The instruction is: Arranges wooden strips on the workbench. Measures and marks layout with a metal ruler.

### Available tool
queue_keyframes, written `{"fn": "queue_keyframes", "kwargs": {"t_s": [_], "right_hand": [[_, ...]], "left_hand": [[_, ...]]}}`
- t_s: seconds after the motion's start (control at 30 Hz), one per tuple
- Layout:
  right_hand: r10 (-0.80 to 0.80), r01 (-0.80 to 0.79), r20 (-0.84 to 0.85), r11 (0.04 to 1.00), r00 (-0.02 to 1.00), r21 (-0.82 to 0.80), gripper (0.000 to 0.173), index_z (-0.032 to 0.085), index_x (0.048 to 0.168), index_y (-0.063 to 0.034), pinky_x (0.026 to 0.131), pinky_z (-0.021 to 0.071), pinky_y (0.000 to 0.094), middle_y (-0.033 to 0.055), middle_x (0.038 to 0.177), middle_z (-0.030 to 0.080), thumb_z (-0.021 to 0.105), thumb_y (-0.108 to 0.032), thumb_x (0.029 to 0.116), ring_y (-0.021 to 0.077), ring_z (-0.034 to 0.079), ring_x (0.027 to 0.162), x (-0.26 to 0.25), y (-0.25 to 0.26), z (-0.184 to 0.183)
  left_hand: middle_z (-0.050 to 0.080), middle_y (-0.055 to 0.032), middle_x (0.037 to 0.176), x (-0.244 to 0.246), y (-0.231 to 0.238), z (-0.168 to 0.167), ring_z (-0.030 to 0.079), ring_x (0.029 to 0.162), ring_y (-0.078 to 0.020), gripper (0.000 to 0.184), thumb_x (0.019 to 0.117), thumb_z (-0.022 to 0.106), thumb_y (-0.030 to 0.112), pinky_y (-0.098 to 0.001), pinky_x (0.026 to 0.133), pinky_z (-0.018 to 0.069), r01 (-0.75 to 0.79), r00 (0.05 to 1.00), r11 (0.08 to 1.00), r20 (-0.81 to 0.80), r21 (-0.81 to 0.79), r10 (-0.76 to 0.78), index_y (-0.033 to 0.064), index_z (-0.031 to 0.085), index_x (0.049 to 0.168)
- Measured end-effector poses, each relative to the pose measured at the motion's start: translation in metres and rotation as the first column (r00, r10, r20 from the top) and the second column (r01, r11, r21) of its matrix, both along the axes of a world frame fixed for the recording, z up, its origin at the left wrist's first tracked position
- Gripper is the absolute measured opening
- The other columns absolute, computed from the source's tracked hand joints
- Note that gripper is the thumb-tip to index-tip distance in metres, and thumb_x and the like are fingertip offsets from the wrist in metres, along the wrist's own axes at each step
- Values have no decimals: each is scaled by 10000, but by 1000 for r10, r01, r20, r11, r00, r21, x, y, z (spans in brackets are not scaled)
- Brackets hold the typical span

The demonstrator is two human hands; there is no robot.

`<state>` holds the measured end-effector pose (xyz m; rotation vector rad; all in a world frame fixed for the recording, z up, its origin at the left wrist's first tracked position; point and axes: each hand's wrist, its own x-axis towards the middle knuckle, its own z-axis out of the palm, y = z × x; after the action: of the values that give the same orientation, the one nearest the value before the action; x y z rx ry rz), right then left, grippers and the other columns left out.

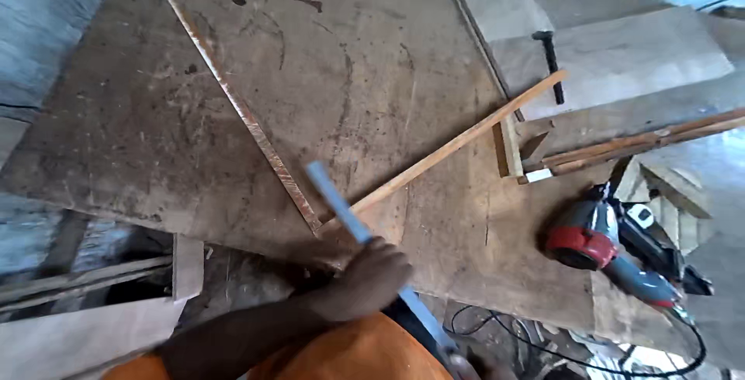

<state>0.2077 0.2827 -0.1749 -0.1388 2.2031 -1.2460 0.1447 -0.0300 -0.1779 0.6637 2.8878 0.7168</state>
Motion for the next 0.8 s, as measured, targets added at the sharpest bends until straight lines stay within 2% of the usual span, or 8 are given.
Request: {"fn": "queue_keyframes", "kwargs": {"t_s": [0.1,0.2,0.27,0.33,0.4,0.53,0.67,0.8], "right_hand": [[358,-304,-249,924,900,231,343,766,950,-121,635,587,421,23,843,711,691,-455,928,158,661,691,-79,-68,-14],[641,-492,-416,765,645,417,216,767,1014,-144,696,615,524,40,941,740,690,-339,967,231,722,783,-143,-138,-25],[719,-557,-496,693,486,458,211,763,1024,-145,722,610,539,50,991,746,656,-322,982,259,732,833,-176,-174,-39],[750,-589,-523,651,405,479,193,766,1036,-123,809,602,558,76,1065,750,658,-278,994,292,733,928,-201,-206,-40],[736,-584,-586,653,339,482,182,743,968,-103,821,593,539,80,994,731,650,-257,993,282,717,923,-220,-225,-46],[745,-584,-595,638,302,502,179,741,981,-86,835,589,536,103,1028,722,644,-235,1003,302,705,992,-236,-242,-54],[772,-650,-591,577,236,494,178,753,990,-93,880,576,507,91,1024,722,621,-211,1008,293,690,1011,-236,-239,-59],[799,-700,-536,546,272,459,174,755,1021,-105,840,579,536,85,1030,722,602,-189,1014,292,693,996,-237,-242,-55]], "left_hand": [[725,8,1071,38,-74,-31,672,1050,-204,280,778,854,291,-504,1012,511,-347,937,935,18,-74,349,208,751,1025],[697,-8,1159,68,-112,-56,680,1027,-223,387,834,804,446,-528,908,563,-534,826,831,113,-153,552,235,727,1149],[679,-22,1179,75,-119,-69,675,1032,-230,413,862,761,453,-525,881,572,-640,749,751,86,-162,657,244,705,1213],[670,-36,1243,74,-122,-75,653,1129,-250,439,901,720,479,-544,926,559,-713,693,691,34,-118,721,238,678,1265],[645,-59,1298,66,-121,-71,604,1227,-282,531,910,687,570,-558,983,527,-744,657,657,46,-123,752,210,652,1299],[606,-111,1375,43,-120,-45,550,1307,-323,630,893,707,568,-571,1084,437,-745,610,641,202,-185,767,139,621,1346],[654,-92,1296,51,-114,-54,601,1237,-301,651,844,737,611,-551,1049,468,-776,610,616,87,-138,787,136,658,1282],[667,-101,1264,51,-108,-53,607,1235,-301,522,879,763,490,-532,1068,468,-808,572,575,60,-127,818,125,675,1241]]}}
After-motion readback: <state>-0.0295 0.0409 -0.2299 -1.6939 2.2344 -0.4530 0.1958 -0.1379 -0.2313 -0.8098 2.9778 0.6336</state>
